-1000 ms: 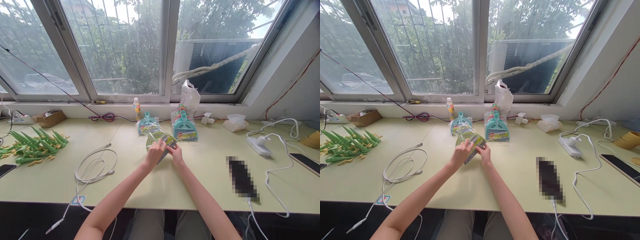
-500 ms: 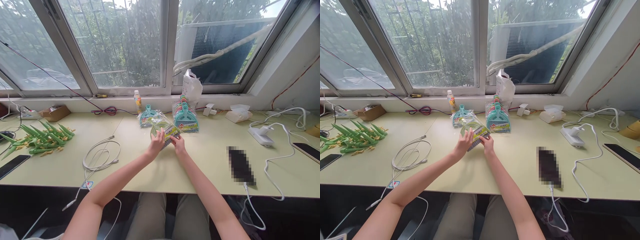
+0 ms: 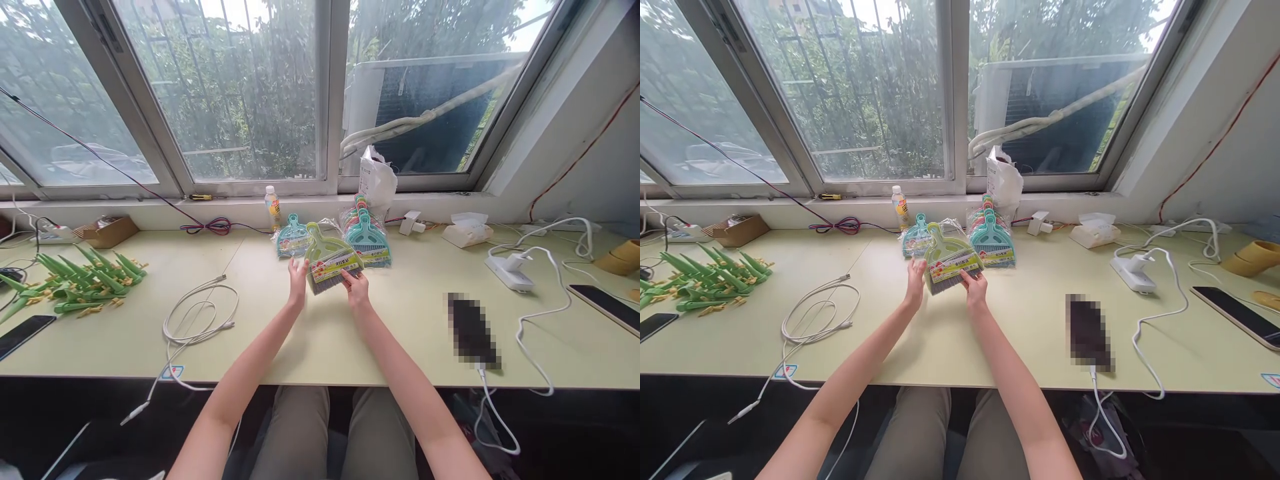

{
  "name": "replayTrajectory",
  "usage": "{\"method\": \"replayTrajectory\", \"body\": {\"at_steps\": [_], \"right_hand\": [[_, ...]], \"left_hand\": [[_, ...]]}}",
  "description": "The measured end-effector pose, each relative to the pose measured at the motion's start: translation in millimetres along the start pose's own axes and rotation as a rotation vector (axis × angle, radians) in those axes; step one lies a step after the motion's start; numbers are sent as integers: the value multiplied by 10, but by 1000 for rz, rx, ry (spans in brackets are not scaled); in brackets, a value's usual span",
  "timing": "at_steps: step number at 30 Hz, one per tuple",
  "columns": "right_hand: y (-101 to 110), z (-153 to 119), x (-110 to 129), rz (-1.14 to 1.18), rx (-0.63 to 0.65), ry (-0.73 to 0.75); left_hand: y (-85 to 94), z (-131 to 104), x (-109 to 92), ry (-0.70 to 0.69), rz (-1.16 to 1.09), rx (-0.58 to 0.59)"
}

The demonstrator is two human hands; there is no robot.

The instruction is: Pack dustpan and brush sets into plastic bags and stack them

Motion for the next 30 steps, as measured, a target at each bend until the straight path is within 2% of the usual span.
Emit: {"method": "replayTrajectory", "body": {"at_steps": [2,4,6,8,11,14,20,23,30], "right_hand": [[37,35,12,-2,-50,25],[95,85,39,15,-114,61],[150,139,72,37,-142,89],[181,180,95,35,-123,91],[174,204,93,7,-53,41],[152,206,63,15,19,-38],[199,276,37,0,167,-139],[212,305,34,-1,171,-164],[152,227,15,-27,82,-147]], "left_hand": [[-111,-51,134,209,-157,234],[-199,-152,255,334,-199,431],[-245,-211,317,412,-180,495],[-256,-174,297,416,-160,439],[-234,-1,187,299,-193,358],[-171,120,134,204,-199,364],[-35,68,213,242,-79,392],[-22,48,209,210,-68,400],[-11,23,165,187,-61,389]]}}
Point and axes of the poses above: each hand's wrist, its own z-axis towards the middle knuckle, its own y-axis out of the back of the hand, x = y × z, the point moved 1 cm from there along z, towards the middle knuckle, and after that the axes turned 4 degrees about y, right-handed, at the moved point
